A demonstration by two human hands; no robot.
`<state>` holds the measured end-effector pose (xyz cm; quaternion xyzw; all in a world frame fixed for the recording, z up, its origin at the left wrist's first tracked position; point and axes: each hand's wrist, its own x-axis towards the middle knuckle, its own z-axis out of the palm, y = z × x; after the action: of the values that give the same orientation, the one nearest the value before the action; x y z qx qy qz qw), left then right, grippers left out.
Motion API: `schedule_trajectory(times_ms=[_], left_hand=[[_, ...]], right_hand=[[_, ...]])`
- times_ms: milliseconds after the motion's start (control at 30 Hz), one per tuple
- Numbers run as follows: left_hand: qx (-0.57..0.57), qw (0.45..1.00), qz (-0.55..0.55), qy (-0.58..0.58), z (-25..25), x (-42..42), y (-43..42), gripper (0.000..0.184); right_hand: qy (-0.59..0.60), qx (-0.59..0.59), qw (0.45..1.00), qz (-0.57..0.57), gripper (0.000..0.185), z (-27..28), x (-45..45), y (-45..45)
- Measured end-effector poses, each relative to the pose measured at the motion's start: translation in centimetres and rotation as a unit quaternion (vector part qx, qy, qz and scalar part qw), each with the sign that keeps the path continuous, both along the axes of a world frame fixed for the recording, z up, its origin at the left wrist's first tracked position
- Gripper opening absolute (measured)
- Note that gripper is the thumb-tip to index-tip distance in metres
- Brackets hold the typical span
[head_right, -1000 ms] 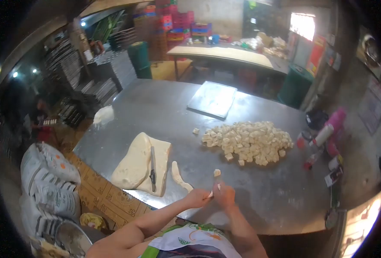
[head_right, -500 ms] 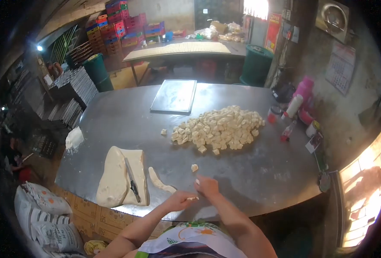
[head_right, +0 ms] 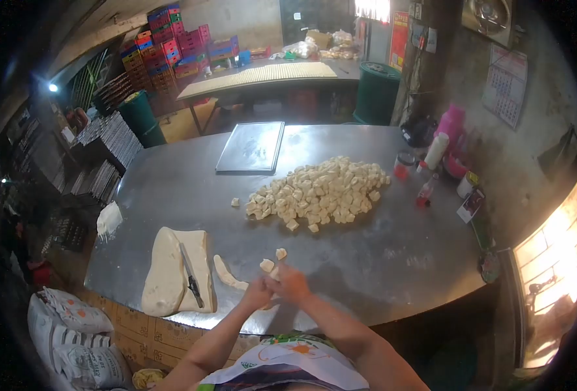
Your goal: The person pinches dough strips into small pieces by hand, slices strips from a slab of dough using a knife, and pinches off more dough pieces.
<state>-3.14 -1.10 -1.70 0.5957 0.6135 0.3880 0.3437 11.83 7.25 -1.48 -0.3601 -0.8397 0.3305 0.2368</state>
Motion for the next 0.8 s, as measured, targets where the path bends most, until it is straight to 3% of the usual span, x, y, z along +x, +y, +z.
schedule_trajectory(times_ms=[33, 67, 100, 133, 167, 200, 267, 300, 367, 400, 467, 500, 567, 600, 667, 733, 800], left_hand=[[-0.067, 0.99, -0.033, 0.116, 0.8, 0.9, -0.5, 0.029], [-0.132, 0.962, -0.067, 0.231, 1.6, 1.3, -1.0, 0.031], [-0.13, 0.961, -0.071, 0.234, 2.2, 1.2, -1.0, 0.031], [-0.082, 0.984, -0.075, 0.136, 2.5, 1.2, -1.5, 0.032], [-0.04, 0.996, -0.078, 0.032, 2.6, 1.4, -2.5, 0.032], [0.012, 0.995, -0.073, -0.071, 2.6, 1.4, -2.6, 0.033], [0.062, 0.997, -0.028, -0.027, -0.1, -0.2, -2.4, 0.034], [0.11, 0.994, 0.014, 0.017, -1.9, -1.0, -2.1, 0.034], [0.168, 0.983, 0.051, 0.061, -1.0, -1.8, -0.3, 0.034], [0.183, 0.982, 0.04, 0.024, -0.9, -2.0, 0.2, 0.035], [0.21, 0.976, 0.023, -0.05, 0.2, -1.8, 0.0, 0.037], [0.211, 0.976, 0.023, -0.051, -0.3, -2.0, -0.1, 0.037], [0.026, 0.999, -0.002, -0.044, -2.2, -2.3, -0.2, 0.05], [-0.067, 0.997, -0.014, -0.041, -2.3, -2.1, -0.4, 0.057], [-0.033, 0.997, -0.061, -0.023, -1.2, -1.2, -2.3, 0.056], [0.043, 0.986, -0.158, 0.026, 1.0, -0.9, -3.3, 0.054], [-0.009, 0.993, -0.118, 0.001, 1.9, -1.9, -3.1, 0.049]], right_hand=[[0.0, -0.002, 1.0, 0.0, 0.047, -0.9, 0.2, 0.6], [-0.081, -0.013, 0.997, 0.005, 0.044, -1.6, 0.7, 1.7], [-0.161, -0.022, 0.987, 0.007, 0.042, -1.6, 1.0, 2.8], [-0.242, -0.035, 0.97, 0.008, 0.04, -1.8, 1.5, 3.1], [-0.244, -0.043, 0.969, 0.006, 0.04, -2.4, 2.0, 2.1], [-0.163, 0.009, 0.987, 0.002, 0.038, -2.6, 2.3, 1.9], [0.009, 0.107, 0.994, -0.004, 0.033, -2.5, 2.2, 0.9], [0.007, 0.108, 0.994, -0.004, 0.033, -2.3, 1.9, 0.4], [0.07, 0.042, 0.991, 0.108, 0.033, -1.0, 0.1, 0.1], [0.098, -0.002, 0.982, 0.162, 0.034, -0.8, -0.2, -0.9], [0.108, 0.0, 0.985, 0.135, 0.035, 0.4, -0.8, -2.1], [0.121, 0.015, 0.986, 0.113, 0.036, 1.4, -1.3, -1.6], [0.134, 0.032, 0.987, 0.085, 0.037, 1.9, -1.5, -1.3], [0.038, 0.057, 0.995, 0.065, 0.037, 1.5, -1.2, -1.2], [-0.151, 0.103, 0.983, 0.028, 0.037, 0.6, -0.3, -0.9], [-0.157, 0.076, 0.985, -0.015, 0.033, -1.1, 1.3, 0.9], [-0.175, 0.011, 0.981, -0.085, 0.026, -2.9, 2.6, 1.3]])
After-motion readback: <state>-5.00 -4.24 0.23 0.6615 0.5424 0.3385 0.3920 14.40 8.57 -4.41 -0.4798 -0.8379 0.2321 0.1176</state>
